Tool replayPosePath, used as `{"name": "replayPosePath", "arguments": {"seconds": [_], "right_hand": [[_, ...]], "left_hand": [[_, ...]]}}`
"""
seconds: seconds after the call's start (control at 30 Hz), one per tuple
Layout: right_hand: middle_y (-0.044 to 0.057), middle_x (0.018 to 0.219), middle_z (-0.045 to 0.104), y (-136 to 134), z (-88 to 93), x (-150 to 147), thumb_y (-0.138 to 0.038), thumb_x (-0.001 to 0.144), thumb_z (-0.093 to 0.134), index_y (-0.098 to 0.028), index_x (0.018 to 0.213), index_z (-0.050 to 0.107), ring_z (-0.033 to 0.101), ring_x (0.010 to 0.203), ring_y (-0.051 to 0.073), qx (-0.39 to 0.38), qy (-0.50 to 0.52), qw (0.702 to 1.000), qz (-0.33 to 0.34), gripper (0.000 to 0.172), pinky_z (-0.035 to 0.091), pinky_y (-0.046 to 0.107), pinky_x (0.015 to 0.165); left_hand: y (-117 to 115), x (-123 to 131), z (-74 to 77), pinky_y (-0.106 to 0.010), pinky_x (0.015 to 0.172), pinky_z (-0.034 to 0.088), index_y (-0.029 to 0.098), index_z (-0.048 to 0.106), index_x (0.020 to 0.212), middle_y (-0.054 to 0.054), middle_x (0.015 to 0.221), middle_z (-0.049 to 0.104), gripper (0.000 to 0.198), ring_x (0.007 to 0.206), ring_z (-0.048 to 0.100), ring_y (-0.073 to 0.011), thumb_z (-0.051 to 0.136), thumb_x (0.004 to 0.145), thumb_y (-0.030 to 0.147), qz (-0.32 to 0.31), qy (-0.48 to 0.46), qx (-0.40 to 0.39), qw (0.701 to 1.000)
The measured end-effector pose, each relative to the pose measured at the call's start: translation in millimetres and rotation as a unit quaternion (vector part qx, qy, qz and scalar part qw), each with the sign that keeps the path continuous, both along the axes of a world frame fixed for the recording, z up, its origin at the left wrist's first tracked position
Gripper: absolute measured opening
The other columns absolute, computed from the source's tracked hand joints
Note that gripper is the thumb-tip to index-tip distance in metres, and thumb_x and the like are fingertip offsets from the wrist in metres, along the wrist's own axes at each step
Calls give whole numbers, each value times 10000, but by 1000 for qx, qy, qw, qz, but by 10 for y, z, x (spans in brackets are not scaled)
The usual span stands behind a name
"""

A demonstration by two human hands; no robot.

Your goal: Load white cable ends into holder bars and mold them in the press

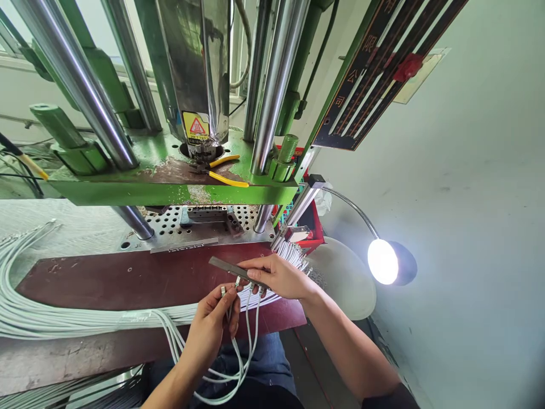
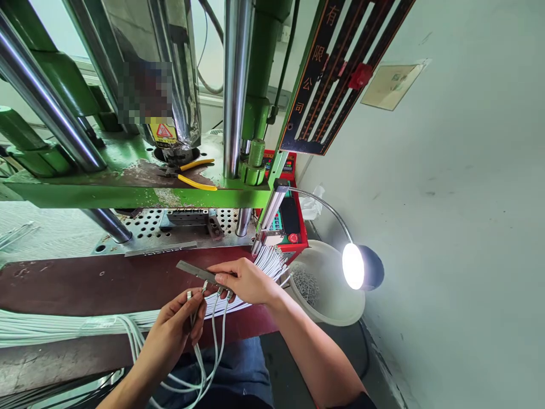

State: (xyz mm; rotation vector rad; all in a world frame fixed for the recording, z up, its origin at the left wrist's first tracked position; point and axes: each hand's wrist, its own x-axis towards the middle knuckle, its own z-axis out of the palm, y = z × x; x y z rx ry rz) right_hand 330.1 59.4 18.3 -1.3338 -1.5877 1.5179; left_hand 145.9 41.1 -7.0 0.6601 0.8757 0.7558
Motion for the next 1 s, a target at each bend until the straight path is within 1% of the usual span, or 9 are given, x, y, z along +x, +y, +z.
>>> {"name": "replayPosePath", "arguments": {"seconds": [0.07, 0.17, 0.27, 0.37, 0.57, 0.7, 0.77, 0.87, 1.0], "right_hand": [[66, 909, 722, 3, 0, -4, -349, 930, 514, -173, 1300, 627, 608, 664, 105, 3, 1, 1000, 2, 425, 498, 228, 602], [61, 888, 715, 10, 5, -6, -354, 922, 526, -170, 1305, 623, 608, 658, 107, 5, 2, 1000, -11, 436, 502, 230, 594], [56, 875, 714, 10, 22, -14, -342, 908, 541, -171, 1304, 625, 609, 649, 108, 8, -7, 1000, -19, 439, 493, 222, 574], [46, 858, 719, 1, 37, -30, -319, 910, 530, -184, 1291, 637, 609, 630, 101, 9, -13, 1000, -12, 417, 482, 211, 559], [48, 863, 707, -13, 23, -43, -340, 911, 524, -176, 1298, 629, 611, 623, 98, 0, -12, 1000, -10, 434, 468, 200, 529], [52, 864, 705, -16, -3, -36, -379, 903, 546, -168, 1285, 639, 610, 614, 102, -9, -3, 1000, -14, 446, 491, 229, 561], [53, 862, 707, -18, -10, -38, -395, 900, 550, -166, 1277, 644, 610, 614, 104, -10, 1, 1000, -15, 451, 496, 237, 569], [52, 851, 705, -20, -5, -52, -376, 903, 541, -160, 1277, 645, 607, 613, 105, -4, -8, 1000, -13, 444, 489, 234, 560], [40, 807, 691, -29, 23, -75, -317, 917, 503, -162, 1308, 622, 599, 614, 104, 11, -45, 999, -16, 437, 480, 221, 552]], "left_hand": [[15, 6, -3, -196, 393, 342, 164, 603, 715, 51, 554, 527, 332, 376, 390, -46, 744, 719, 465, -5, 16, 14, 1000], [22, 13, 3, -193, 394, 347, 172, 585, 685, 50, 523, 517, 355, 382, 396, -55, 735, 724, 491, 3, 33, 24, 999], [20, 28, 15, -186, 379, 316, 182, 552, 643, 63, 473, 482, 387, 359, 363, -49, 727, 728, 517, 20, 45, 34, 998], [25, 46, 27, -179, 369, 273, 185, 523, 605, 68, 446, 463, 420, 343, 341, -39, 732, 719, 531, 21, 67, 52, 996], [43, 44, -16, -189, 356, 278, 187, 547, 627, 76, 432, 441, 426, 334, 346, -50, 716, 718, 567, 31, 93, 73, 992], [42, 32, -48, -190, 366, 287, 190, 518, 594, 80, 450, 452, 459, 343, 346, -45, 744, 674, 581, 27, 90, 79, 992], [43, 33, -44, -188, 380, 283, 189, 520, 598, 85, 436, 443, 457, 344, 342, -43, 740, 678, 581, 24, 95, 88, 991], [51, 40, -28, -189, 400, 269, 187, 524, 597, 81, 408, 447, 447, 349, 348, -46, 719, 708, 574, 10, 113, 104, 988], [65, 58, -21, -199, 431, 284, 187, 530, 593, 71, 407, 452, 438, 390, 376, -64, 704, 727, 567, 13, 118, 115, 986]]}}
